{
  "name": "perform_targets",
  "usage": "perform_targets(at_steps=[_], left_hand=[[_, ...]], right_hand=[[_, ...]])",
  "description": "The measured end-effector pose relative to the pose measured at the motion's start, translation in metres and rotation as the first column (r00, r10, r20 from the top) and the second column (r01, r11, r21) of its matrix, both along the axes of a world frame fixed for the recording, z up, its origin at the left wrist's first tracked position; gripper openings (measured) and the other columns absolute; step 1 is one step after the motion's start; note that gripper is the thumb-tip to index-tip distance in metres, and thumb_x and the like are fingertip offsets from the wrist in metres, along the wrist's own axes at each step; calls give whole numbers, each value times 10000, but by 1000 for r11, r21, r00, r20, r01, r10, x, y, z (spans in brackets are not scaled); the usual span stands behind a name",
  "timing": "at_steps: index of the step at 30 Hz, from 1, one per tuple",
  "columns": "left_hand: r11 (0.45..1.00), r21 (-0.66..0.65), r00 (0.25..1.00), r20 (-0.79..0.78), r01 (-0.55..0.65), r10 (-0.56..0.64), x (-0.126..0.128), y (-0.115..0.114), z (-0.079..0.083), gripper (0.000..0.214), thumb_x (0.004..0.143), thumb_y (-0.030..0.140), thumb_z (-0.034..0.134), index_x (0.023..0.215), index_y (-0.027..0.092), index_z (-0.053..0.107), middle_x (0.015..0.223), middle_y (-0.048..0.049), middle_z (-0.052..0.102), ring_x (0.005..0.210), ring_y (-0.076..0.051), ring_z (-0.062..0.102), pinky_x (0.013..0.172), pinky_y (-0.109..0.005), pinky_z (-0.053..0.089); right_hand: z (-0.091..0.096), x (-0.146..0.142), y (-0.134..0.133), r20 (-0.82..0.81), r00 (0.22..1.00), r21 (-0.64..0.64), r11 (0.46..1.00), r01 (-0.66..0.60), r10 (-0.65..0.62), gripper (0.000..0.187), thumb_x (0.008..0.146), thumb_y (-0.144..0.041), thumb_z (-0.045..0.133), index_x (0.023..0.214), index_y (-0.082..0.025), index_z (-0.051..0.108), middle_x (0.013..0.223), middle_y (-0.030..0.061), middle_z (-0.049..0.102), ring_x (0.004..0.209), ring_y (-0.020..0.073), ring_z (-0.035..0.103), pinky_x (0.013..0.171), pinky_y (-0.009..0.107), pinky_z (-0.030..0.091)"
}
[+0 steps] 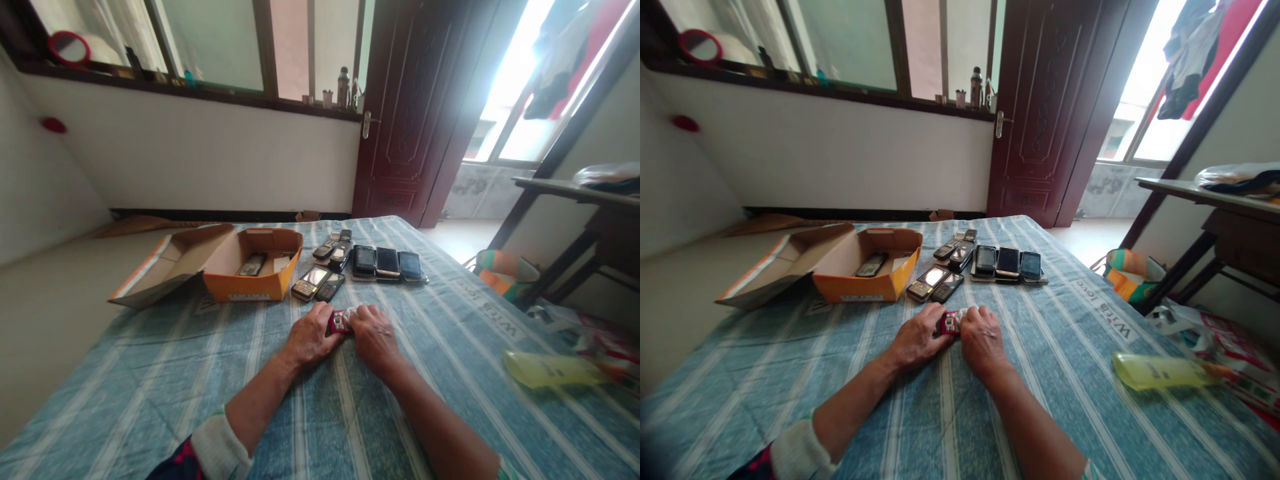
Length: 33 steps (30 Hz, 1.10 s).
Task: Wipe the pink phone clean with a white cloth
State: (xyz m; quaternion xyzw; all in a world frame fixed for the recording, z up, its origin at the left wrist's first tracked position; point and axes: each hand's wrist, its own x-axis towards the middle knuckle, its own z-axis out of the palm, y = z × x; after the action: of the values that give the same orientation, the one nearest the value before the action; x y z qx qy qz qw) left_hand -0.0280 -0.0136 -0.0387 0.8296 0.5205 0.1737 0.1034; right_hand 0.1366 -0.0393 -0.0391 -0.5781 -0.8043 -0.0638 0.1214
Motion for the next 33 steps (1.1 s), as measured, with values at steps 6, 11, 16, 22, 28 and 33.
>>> perform_targets(at_steps=[6, 11, 16, 22, 28, 33], left_hand=[[999, -32, 1000, 19, 22, -21, 0, 2, 5, 281, 791, 345, 608, 1013, 189, 537, 1081, -73, 566, 898, -204, 598, 759, -293, 478], [999, -39, 999, 27, 22, -21, -1, 2, 5, 300, 786, 338, 614, 1034, 184, 541, 1086, -78, 565, 907, -210, 596, 756, -295, 483], [998, -49, 998, 53, 31, -28, -2, 3, 6, 309, 783, 362, 616, 1029, 191, 541, 1107, -81, 567, 847, -190, 601, 736, -285, 491], [995, -91, 995, 102, 30, -21, -2, 3, 11, 267, 785, 339, 572, 1000, 181, 557, 1146, -95, 561, 704, -141, 589, 686, -279, 501], [996, -78, 991, 134, 35, -25, -3, 4, 9, 320, 778, 340, 561, 1048, 170, 571, 1170, -120, 569, 727, -163, 601, 686, -306, 522], [997, -69, 989, 149, 27, -16, -5, 5, 5, 354, 771, 342, 575, 1089, 187, 573, 1208, -121, 571, 790, -185, 623, 680, -305, 535]], right_hand=[[3, 1, 0, -11, 1000, -19, 1000, -17, 17, 144, 895, -124, 508, 907, -178, 641, 968, 69, 605, 912, 221, 493, 720, 331, 359], [4, -1, 0, -11, 1000, -15, 1000, -20, 20, 158, 899, -122, 496, 894, -167, 647, 960, 89, 602, 905, 227, 494, 713, 340, 375], [5, -5, -2, -5, 999, -1, 999, -48, 48, 147, 893, -133, 513, 905, -151, 659, 960, 105, 607, 906, 239, 502, 730, 357, 395], [6, -12, -4, -29, 996, 32, 996, -87, 88, 146, 882, -131, 522, 882, -131, 668, 934, 104, 614, 878, 244, 515, 733, 362, 399], [5, -12, -5, -51, 993, 47, 994, -101, 103, 158, 883, -116, 511, 917, -123, 664, 925, 94, 617, 870, 247, 525, 718, 365, 402], [7, -12, -6, -57, 994, 19, 995, -98, 99, 142, 872, -116, 527, 915, -125, 662, 929, 93, 617, 872, 250, 527, 698, 363, 399]])
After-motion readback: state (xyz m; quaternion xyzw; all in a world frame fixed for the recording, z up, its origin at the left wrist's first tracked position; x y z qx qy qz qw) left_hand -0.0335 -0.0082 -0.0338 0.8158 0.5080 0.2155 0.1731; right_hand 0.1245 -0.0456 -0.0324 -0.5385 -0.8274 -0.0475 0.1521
